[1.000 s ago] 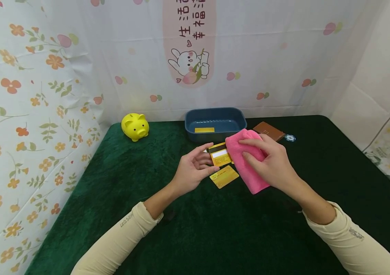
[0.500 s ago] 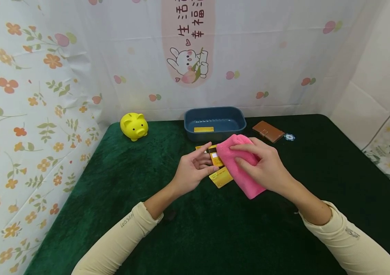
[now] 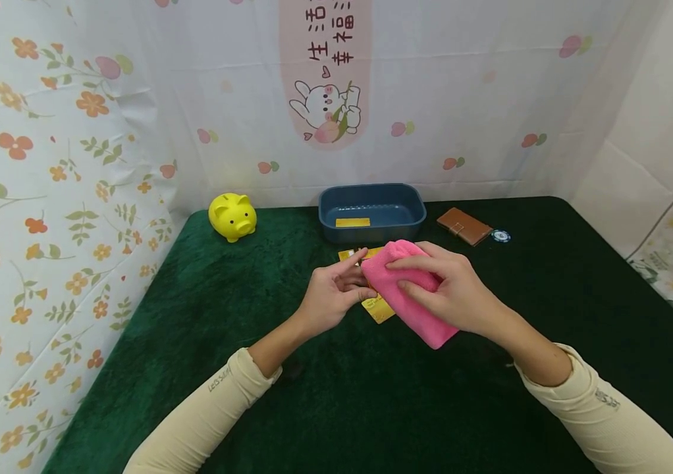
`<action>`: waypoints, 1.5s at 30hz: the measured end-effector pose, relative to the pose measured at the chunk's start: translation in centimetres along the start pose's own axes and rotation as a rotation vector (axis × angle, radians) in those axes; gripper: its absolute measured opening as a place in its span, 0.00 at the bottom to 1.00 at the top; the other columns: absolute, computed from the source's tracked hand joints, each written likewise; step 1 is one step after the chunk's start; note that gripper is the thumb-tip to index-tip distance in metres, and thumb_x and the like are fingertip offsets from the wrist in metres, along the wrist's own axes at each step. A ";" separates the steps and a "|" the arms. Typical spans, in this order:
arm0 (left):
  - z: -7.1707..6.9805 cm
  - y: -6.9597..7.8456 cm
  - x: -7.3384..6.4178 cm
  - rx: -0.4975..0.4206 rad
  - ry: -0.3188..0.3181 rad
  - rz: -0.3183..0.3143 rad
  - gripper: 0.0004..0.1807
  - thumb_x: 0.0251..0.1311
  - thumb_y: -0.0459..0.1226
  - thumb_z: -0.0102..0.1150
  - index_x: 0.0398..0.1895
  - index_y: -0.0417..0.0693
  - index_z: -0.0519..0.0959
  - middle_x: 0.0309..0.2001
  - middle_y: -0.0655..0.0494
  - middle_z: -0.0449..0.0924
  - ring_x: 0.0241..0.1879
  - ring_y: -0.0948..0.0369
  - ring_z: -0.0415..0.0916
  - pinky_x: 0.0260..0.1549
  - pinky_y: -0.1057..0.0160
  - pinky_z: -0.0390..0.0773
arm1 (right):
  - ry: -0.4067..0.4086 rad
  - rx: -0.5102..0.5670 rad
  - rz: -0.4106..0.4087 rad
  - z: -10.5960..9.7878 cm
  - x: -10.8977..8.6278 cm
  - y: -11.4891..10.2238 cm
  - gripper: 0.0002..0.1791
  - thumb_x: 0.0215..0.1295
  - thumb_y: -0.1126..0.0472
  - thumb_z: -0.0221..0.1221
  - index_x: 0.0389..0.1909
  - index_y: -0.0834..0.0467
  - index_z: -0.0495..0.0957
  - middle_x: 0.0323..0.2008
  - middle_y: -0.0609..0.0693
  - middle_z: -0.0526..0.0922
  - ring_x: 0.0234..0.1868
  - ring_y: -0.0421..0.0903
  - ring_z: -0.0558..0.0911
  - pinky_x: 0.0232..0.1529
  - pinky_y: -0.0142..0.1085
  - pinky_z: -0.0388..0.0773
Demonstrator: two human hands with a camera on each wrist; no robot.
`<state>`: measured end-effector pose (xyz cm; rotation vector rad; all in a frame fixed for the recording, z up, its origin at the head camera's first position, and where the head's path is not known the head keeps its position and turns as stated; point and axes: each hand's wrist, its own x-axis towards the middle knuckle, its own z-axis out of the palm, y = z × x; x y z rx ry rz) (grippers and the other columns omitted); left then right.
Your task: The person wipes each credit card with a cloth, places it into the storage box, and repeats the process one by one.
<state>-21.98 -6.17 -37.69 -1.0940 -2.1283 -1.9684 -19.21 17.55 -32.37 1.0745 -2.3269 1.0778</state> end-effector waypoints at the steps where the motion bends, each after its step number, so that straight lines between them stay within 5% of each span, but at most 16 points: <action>1: 0.0 0.0 0.0 -0.001 0.008 0.001 0.35 0.59 0.22 0.63 0.70 0.31 0.63 0.50 0.35 0.82 0.47 0.48 0.84 0.48 0.58 0.82 | -0.009 0.002 -0.005 0.0 0.0 0.0 0.20 0.57 0.74 0.67 0.50 0.55 0.84 0.45 0.52 0.80 0.38 0.43 0.75 0.29 0.32 0.78; 20: -0.2 0.9 -0.1 -0.006 0.160 -0.032 0.36 0.59 0.24 0.65 0.71 0.33 0.63 0.51 0.36 0.82 0.46 0.49 0.83 0.51 0.58 0.81 | -0.038 0.010 -0.002 -1.6 -1.1 0.2 0.22 0.55 0.76 0.67 0.49 0.54 0.84 0.52 0.51 0.79 0.43 0.43 0.77 0.34 0.32 0.80; 34: -0.6 1.1 -0.4 -0.015 0.139 -0.003 0.35 0.59 0.23 0.64 0.70 0.33 0.65 0.50 0.36 0.82 0.45 0.51 0.84 0.49 0.57 0.82 | 0.019 -0.066 0.065 -3.3 -1.8 1.6 0.22 0.53 0.76 0.69 0.49 0.57 0.84 0.49 0.51 0.79 0.41 0.42 0.75 0.33 0.30 0.80; 45: -1.1 1.1 -0.8 -0.039 0.015 0.006 0.33 0.58 0.21 0.64 0.68 0.32 0.67 0.47 0.34 0.82 0.41 0.54 0.84 0.44 0.57 0.84 | 0.045 -0.123 0.073 -4.0 -1.7 2.6 0.22 0.53 0.76 0.69 0.49 0.59 0.84 0.48 0.54 0.80 0.40 0.42 0.76 0.32 0.27 0.79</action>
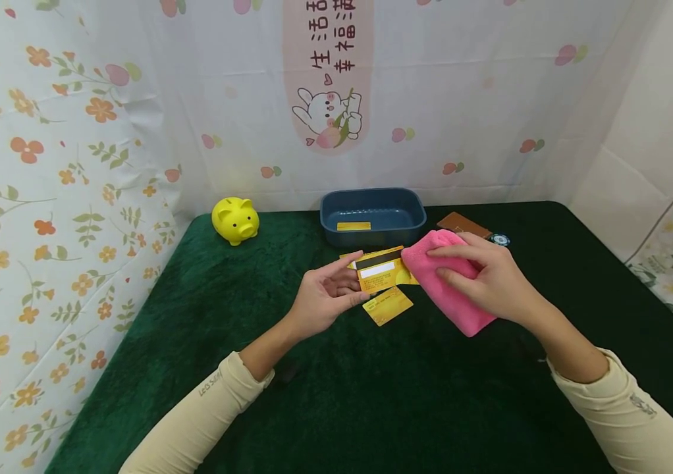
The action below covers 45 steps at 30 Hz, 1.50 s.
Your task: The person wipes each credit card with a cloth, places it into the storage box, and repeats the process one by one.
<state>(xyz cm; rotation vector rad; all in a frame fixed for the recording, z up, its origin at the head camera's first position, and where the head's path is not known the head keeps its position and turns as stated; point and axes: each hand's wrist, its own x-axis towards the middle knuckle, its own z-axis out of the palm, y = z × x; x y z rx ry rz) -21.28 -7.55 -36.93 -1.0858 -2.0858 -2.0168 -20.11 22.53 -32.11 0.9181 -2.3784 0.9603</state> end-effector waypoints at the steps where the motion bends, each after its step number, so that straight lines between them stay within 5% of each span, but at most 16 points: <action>1: 0.0 0.1 0.0 -0.002 -0.013 0.000 0.33 0.58 0.21 0.64 0.68 0.32 0.67 0.47 0.34 0.82 0.42 0.54 0.84 0.44 0.57 0.84 | 0.001 0.001 0.000 0.0 0.0 0.1 0.22 0.53 0.76 0.69 0.49 0.59 0.84 0.48 0.53 0.80 0.40 0.41 0.76 0.32 0.26 0.79; 11: 0.0 -0.4 -0.2 -0.032 -0.009 0.018 0.32 0.59 0.20 0.62 0.68 0.31 0.66 0.48 0.34 0.81 0.43 0.53 0.83 0.44 0.57 0.84 | 0.035 -0.029 0.034 0.0 0.0 0.4 0.22 0.55 0.75 0.68 0.52 0.59 0.83 0.50 0.57 0.80 0.42 0.45 0.75 0.32 0.24 0.77; 27: 0.9 -0.7 0.6 -0.032 0.111 -0.032 0.32 0.58 0.21 0.64 0.66 0.37 0.68 0.51 0.38 0.74 0.39 0.52 0.83 0.43 0.60 0.85 | -0.073 0.202 0.125 0.3 -0.4 -0.5 0.20 0.61 0.73 0.65 0.55 0.59 0.81 0.60 0.58 0.75 0.44 0.41 0.78 0.33 0.32 0.83; 37: 1.2 -0.6 0.7 -0.010 0.187 -0.030 0.29 0.60 0.23 0.63 0.64 0.40 0.67 0.46 0.37 0.78 0.33 0.55 0.80 0.28 0.68 0.80 | -0.101 0.214 0.147 0.4 -0.4 -0.5 0.20 0.62 0.71 0.64 0.56 0.59 0.80 0.59 0.57 0.75 0.41 0.43 0.79 0.31 0.33 0.83; 45: 0.8 -0.5 0.7 -0.029 0.131 -0.011 0.19 0.62 0.23 0.61 0.57 0.31 0.76 0.52 0.38 0.77 0.38 0.56 0.78 0.33 0.68 0.81 | -0.103 0.220 0.161 0.4 -0.2 -0.5 0.20 0.62 0.71 0.64 0.56 0.59 0.81 0.57 0.55 0.76 0.38 0.45 0.79 0.31 0.34 0.83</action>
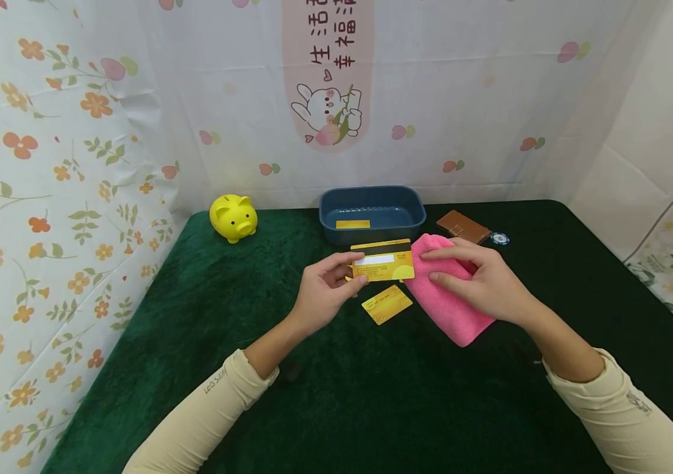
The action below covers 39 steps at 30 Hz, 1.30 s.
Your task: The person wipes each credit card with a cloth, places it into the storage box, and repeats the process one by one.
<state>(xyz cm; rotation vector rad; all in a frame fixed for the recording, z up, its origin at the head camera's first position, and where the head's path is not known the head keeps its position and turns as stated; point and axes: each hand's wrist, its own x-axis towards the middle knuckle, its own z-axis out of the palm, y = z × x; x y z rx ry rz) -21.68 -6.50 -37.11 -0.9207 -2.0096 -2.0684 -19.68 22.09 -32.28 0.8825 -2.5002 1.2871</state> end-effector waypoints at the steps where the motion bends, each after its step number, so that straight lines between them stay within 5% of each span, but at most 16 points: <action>1: -0.1 0.1 0.0 -0.007 -0.013 0.003 0.20 0.62 0.23 0.61 0.58 0.31 0.75 0.53 0.38 0.77 0.39 0.56 0.79 0.35 0.67 0.82 | 0.002 -0.001 0.000 0.0 0.0 -0.1 0.20 0.62 0.72 0.64 0.55 0.59 0.81 0.57 0.56 0.76 0.38 0.44 0.79 0.31 0.34 0.83; 8: -0.6 0.1 0.0 0.035 -0.046 0.034 0.22 0.62 0.22 0.60 0.60 0.32 0.75 0.54 0.41 0.77 0.46 0.53 0.78 0.44 0.65 0.83 | -0.003 0.010 0.005 0.0 0.0 -0.3 0.20 0.63 0.71 0.64 0.56 0.59 0.81 0.56 0.57 0.76 0.37 0.45 0.80 0.30 0.34 0.83; 17: -0.4 0.0 0.2 0.216 0.131 0.053 0.09 0.64 0.30 0.62 0.45 0.36 0.84 0.43 0.47 0.75 0.40 0.58 0.70 0.34 0.65 0.72 | -0.013 0.014 0.024 0.1 -0.1 -0.1 0.19 0.63 0.70 0.64 0.56 0.57 0.81 0.52 0.54 0.77 0.37 0.47 0.79 0.29 0.35 0.83; 23: -0.3 0.1 0.2 0.122 0.102 -0.018 0.10 0.67 0.29 0.58 0.49 0.33 0.79 0.45 0.40 0.82 0.38 0.47 0.81 0.31 0.68 0.79 | -0.019 0.016 0.038 0.1 -0.2 -0.1 0.19 0.64 0.69 0.64 0.55 0.56 0.81 0.52 0.55 0.77 0.36 0.47 0.79 0.29 0.35 0.82; 27: -0.3 0.1 0.3 0.086 0.077 -0.051 0.20 0.66 0.26 0.58 0.60 0.33 0.70 0.45 0.36 0.82 0.38 0.43 0.83 0.30 0.67 0.82 | -0.022 0.023 0.038 0.1 -0.1 -0.1 0.19 0.64 0.69 0.64 0.55 0.56 0.81 0.53 0.56 0.77 0.36 0.47 0.79 0.29 0.35 0.82; 39: -0.9 0.1 0.2 0.065 0.061 -0.059 0.31 0.62 0.26 0.63 0.68 0.40 0.68 0.46 0.38 0.82 0.37 0.53 0.86 0.25 0.64 0.84 | -0.021 -0.011 0.073 -0.3 -0.1 0.1 0.18 0.65 0.67 0.64 0.56 0.57 0.81 0.60 0.59 0.74 0.37 0.49 0.80 0.29 0.36 0.83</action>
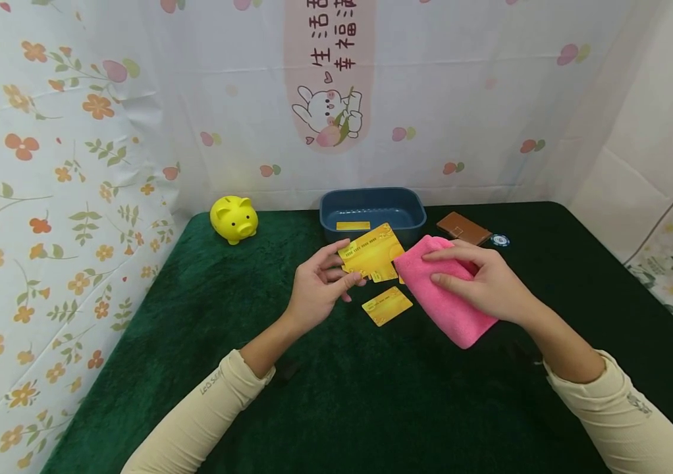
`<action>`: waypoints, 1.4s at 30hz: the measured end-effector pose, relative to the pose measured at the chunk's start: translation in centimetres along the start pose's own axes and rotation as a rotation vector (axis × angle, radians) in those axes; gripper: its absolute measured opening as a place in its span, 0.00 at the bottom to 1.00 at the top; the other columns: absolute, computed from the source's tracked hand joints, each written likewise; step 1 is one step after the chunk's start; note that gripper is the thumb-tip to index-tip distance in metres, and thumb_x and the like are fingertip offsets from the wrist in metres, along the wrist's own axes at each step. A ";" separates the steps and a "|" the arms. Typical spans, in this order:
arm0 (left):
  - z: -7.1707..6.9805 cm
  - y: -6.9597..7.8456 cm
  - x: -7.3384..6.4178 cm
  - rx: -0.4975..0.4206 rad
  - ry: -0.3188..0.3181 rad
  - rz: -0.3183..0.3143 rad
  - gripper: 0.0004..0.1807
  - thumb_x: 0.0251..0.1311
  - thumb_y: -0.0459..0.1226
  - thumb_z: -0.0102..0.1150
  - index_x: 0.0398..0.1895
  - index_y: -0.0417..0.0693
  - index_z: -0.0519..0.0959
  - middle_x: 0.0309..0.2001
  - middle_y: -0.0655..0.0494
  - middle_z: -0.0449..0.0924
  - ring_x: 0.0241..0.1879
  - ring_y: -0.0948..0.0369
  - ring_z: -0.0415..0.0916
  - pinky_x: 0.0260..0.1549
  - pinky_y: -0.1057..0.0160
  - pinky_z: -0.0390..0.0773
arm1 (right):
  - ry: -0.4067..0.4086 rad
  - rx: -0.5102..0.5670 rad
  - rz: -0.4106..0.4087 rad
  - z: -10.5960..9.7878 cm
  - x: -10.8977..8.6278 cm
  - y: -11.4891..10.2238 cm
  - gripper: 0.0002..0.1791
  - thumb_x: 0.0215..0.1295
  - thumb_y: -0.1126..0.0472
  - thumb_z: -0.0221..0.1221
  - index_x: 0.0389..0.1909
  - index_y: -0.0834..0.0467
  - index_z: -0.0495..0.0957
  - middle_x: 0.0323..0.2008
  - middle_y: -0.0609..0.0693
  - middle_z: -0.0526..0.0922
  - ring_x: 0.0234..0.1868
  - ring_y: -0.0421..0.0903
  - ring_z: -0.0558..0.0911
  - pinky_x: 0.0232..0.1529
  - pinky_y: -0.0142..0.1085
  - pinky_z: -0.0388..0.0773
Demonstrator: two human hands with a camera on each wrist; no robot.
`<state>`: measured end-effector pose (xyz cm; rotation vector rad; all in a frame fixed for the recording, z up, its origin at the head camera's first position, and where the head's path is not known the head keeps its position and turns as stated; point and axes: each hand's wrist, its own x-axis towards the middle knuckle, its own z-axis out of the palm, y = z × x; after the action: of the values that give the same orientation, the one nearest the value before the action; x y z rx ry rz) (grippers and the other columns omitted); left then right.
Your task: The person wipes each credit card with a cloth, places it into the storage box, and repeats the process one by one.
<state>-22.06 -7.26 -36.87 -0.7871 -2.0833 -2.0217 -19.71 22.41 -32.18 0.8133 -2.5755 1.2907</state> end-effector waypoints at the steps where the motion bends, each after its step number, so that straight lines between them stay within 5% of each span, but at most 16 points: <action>1: 0.0 0.0 0.0 -0.013 -0.008 -0.002 0.31 0.61 0.26 0.63 0.68 0.40 0.67 0.47 0.38 0.81 0.38 0.53 0.86 0.26 0.63 0.84 | 0.000 0.001 0.007 -0.1 0.0 0.0 0.18 0.65 0.66 0.64 0.56 0.57 0.81 0.62 0.59 0.74 0.37 0.50 0.80 0.29 0.36 0.83; 6: 0.0 -0.2 0.2 -0.024 -0.031 -0.008 0.34 0.59 0.25 0.65 0.69 0.40 0.66 0.49 0.38 0.78 0.41 0.52 0.83 0.35 0.66 0.84 | 0.021 -0.004 0.017 -0.3 0.1 0.3 0.18 0.65 0.66 0.64 0.57 0.57 0.80 0.65 0.61 0.72 0.38 0.50 0.80 0.28 0.36 0.83; 15: -0.2 -0.3 0.4 0.004 -0.054 -0.022 0.33 0.57 0.23 0.66 0.67 0.38 0.67 0.50 0.39 0.80 0.41 0.52 0.82 0.41 0.65 0.84 | 0.106 0.011 0.119 -0.9 0.4 0.8 0.19 0.66 0.64 0.64 0.58 0.57 0.79 0.44 0.59 0.79 0.25 0.46 0.82 0.24 0.35 0.82; 24: -0.4 -0.4 0.2 0.000 -0.148 -0.071 0.33 0.56 0.23 0.67 0.65 0.38 0.67 0.49 0.38 0.81 0.40 0.55 0.82 0.44 0.61 0.84 | 0.054 0.074 0.133 -0.6 0.5 0.5 0.18 0.68 0.62 0.62 0.58 0.59 0.78 0.52 0.59 0.77 0.26 0.50 0.83 0.26 0.38 0.83; 36: -0.5 -0.4 0.2 -0.026 -0.121 -0.018 0.33 0.58 0.23 0.65 0.67 0.36 0.67 0.49 0.37 0.82 0.44 0.52 0.84 0.48 0.58 0.83 | 0.065 0.074 0.102 -0.6 0.4 0.2 0.18 0.66 0.65 0.63 0.57 0.59 0.79 0.54 0.61 0.77 0.26 0.48 0.82 0.25 0.37 0.83; 42: -0.5 -0.2 0.1 -0.034 -0.090 -0.012 0.33 0.59 0.23 0.64 0.68 0.35 0.66 0.50 0.35 0.81 0.46 0.50 0.84 0.47 0.58 0.83 | 0.138 0.082 0.050 -0.8 0.4 -0.2 0.17 0.65 0.68 0.63 0.55 0.60 0.80 0.42 0.45 0.80 0.28 0.47 0.83 0.26 0.36 0.83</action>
<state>-22.40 -7.66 -36.97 -0.8887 -2.1103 -2.0706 -20.02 22.78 -31.39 0.6523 -2.4646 1.4214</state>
